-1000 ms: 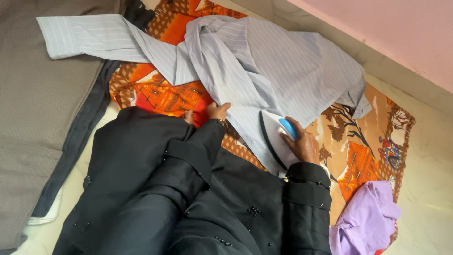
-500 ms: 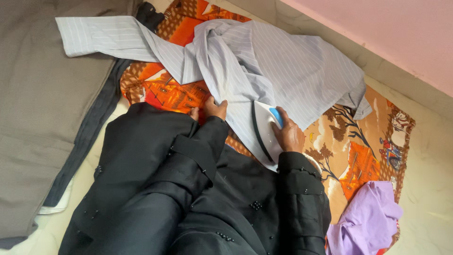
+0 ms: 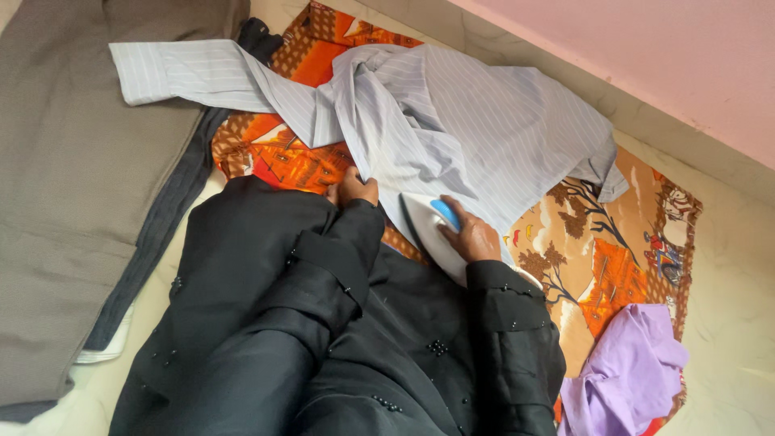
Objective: The person irons a light blue striped shirt laid out on a patterned mat on the floor. They use a handheld iron to smooth the front, sleeves, and collar, then button the cuffs and front placket.
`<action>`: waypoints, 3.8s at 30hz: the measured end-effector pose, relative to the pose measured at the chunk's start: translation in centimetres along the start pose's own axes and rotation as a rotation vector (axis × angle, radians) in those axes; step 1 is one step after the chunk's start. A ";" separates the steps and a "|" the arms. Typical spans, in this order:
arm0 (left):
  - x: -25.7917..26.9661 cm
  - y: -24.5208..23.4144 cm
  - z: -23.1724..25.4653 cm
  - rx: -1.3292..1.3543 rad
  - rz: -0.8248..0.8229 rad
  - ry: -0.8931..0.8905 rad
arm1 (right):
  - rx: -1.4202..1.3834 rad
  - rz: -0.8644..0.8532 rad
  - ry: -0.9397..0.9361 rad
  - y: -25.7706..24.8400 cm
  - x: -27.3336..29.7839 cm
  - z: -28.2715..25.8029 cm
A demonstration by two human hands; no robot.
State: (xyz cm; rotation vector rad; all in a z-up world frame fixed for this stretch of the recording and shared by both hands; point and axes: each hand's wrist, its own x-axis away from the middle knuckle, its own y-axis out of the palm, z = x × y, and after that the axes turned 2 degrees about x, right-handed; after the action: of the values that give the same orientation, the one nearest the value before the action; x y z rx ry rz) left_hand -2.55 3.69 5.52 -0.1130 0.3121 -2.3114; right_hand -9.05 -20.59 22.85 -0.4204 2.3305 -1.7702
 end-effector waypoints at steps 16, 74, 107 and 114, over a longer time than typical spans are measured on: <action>1.0 -2.7 2.7 -0.150 -0.052 0.011 | 0.057 0.029 0.091 0.6 0.9 1.0; 1.2 3.5 -0.5 0.121 -0.391 0.072 | -0.053 -0.261 -0.402 2.1 4.8 -2.9; -2.9 -17.5 11.7 -0.272 -0.359 0.456 | 0.263 0.700 0.353 -1.1 4.3 10.4; -1.8 -18.3 13.7 -0.250 -0.464 0.335 | 0.050 0.383 0.742 0.5 6.6 21.0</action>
State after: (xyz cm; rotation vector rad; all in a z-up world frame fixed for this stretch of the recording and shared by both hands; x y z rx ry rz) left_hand -11.76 14.51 23.56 0.0908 0.8195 -2.7397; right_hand -8.69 -41.78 16.79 0.7750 2.5320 -1.9858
